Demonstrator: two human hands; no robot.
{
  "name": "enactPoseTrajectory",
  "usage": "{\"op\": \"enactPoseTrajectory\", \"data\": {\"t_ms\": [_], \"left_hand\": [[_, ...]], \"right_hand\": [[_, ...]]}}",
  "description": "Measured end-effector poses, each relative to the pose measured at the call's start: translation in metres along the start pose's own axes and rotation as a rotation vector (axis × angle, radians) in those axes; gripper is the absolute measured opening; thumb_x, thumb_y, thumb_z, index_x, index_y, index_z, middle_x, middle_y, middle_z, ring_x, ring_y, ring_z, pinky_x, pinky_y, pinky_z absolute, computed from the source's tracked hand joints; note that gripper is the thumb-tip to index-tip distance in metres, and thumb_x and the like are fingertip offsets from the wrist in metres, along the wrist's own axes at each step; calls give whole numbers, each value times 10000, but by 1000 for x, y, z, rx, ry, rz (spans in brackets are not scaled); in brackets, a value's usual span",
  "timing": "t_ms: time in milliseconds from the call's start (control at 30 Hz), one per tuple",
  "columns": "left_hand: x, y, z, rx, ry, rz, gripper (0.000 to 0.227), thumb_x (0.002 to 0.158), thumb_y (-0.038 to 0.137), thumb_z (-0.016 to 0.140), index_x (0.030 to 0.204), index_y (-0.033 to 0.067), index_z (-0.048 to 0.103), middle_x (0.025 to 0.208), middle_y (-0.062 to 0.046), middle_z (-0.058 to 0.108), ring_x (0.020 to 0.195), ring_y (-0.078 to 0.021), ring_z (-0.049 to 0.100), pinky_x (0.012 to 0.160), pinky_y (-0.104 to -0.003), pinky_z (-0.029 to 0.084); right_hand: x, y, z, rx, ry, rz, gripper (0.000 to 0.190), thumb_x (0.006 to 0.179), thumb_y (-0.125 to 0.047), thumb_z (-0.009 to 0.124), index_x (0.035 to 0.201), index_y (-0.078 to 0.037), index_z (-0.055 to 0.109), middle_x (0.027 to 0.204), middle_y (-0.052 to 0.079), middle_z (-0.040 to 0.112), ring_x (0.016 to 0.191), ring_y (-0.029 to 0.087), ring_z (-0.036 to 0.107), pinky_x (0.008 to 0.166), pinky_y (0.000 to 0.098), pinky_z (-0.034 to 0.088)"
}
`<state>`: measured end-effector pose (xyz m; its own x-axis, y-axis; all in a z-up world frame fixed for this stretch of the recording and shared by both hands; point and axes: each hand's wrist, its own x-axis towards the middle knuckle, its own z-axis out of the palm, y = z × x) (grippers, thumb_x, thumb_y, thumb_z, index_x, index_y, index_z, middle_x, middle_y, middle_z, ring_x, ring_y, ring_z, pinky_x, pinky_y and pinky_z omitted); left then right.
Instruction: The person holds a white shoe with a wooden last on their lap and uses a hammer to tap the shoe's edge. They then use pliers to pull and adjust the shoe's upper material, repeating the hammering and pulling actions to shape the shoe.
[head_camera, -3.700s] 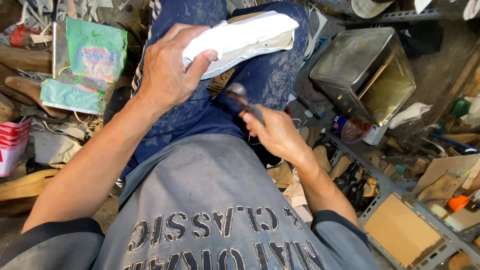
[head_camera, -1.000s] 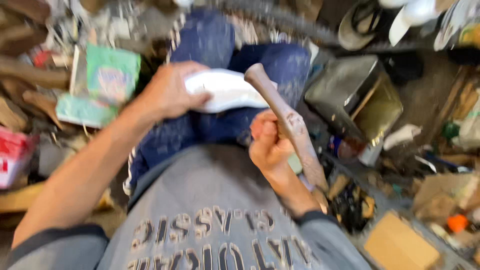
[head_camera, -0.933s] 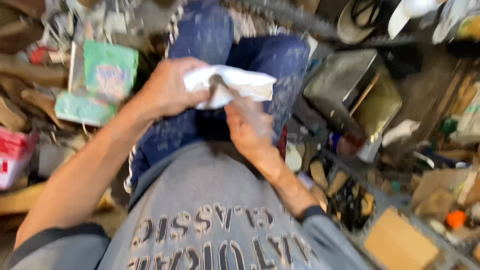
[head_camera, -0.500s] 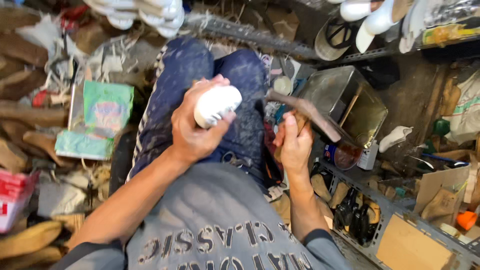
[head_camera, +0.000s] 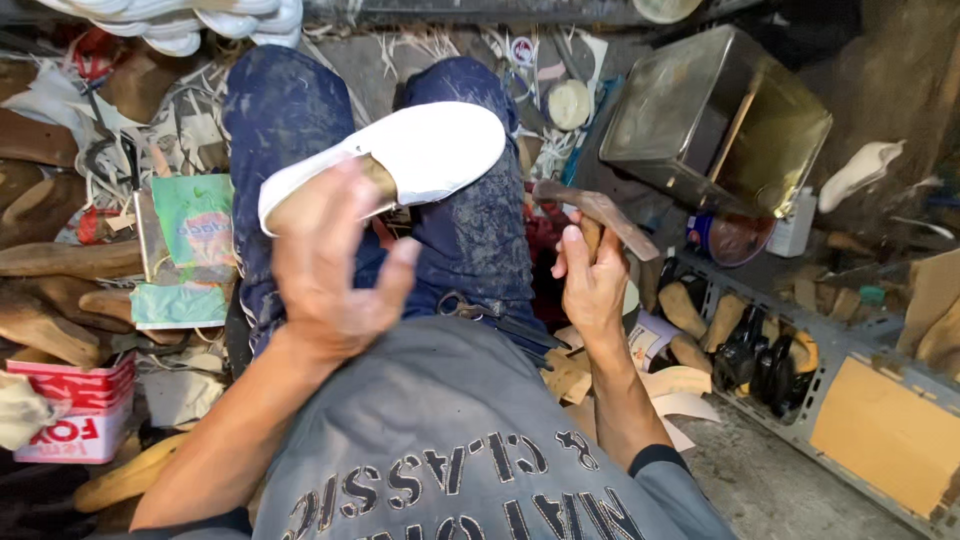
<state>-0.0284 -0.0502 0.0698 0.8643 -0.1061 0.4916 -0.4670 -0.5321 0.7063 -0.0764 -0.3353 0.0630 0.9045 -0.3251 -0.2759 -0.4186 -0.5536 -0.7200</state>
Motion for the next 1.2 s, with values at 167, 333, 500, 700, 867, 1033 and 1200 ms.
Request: {"op": "enactPoseTrajectory", "data": {"t_ms": [167,333,500,700,867,1033,1200], "left_hand": [[0,-3,14,430,-231,-68,509,1087,454,534,1379,41,591,1435,-177,583,1332,-371,571,1078,-487,414],[-21,-8,31,590,-204,-18,328,1092,381,602,1306,146,684,1359,-65,682,1266,-272,625,1023,-419,401],[-29,-8,39,611,-170,-13,317,1084,397,634,1310,176,654,1354,-50,692,1251,-275,655,986,-410,398],[-32,-7,38,626,-154,3,318,1072,384,614,1303,166,637,1337,-56,701,1235,-273,664,974,-400,399],[-28,-19,43,590,-21,108,390,1067,413,553,1266,109,695,1260,-119,712,1149,-314,664,942,-441,395],[-20,-19,40,614,-37,97,403,1093,423,489,1259,112,684,1253,-108,700,1136,-299,657,933,-430,388],[-14,-20,38,628,-73,99,426,1105,428,465,1286,105,676,1259,-117,677,1132,-311,641,925,-444,376]], "right_hand": [[-3,-25,-1,111,-80,-38,298,1065,-254,459,1205,-11,561,626,16,547,651,136,576,714,304,514],[14,-65,-8,102,-174,-311,305,1103,-218,405,1266,16,515,792,70,627,666,140,628,800,330,554],[53,-105,13,-127,-277,-567,372,1098,-230,411,1269,64,562,1292,258,614,1253,436,577,1135,490,402],[79,-135,5,-145,-332,-488,223,1090,-196,442,1100,7,534,735,86,588,536,227,557,488,380,483],[71,-134,25,-399,-330,-683,455,1084,-338,518,878,59,601,594,293,598,598,520,629,480,587,467],[46,-123,21,-356,-234,-682,373,1065,-283,544,1002,79,610,778,309,646,758,531,653,612,570,511],[-12,-78,41,-241,-45,-647,239,1030,-163,618,1117,58,646,966,263,708,898,464,708,735,459,593]]}}
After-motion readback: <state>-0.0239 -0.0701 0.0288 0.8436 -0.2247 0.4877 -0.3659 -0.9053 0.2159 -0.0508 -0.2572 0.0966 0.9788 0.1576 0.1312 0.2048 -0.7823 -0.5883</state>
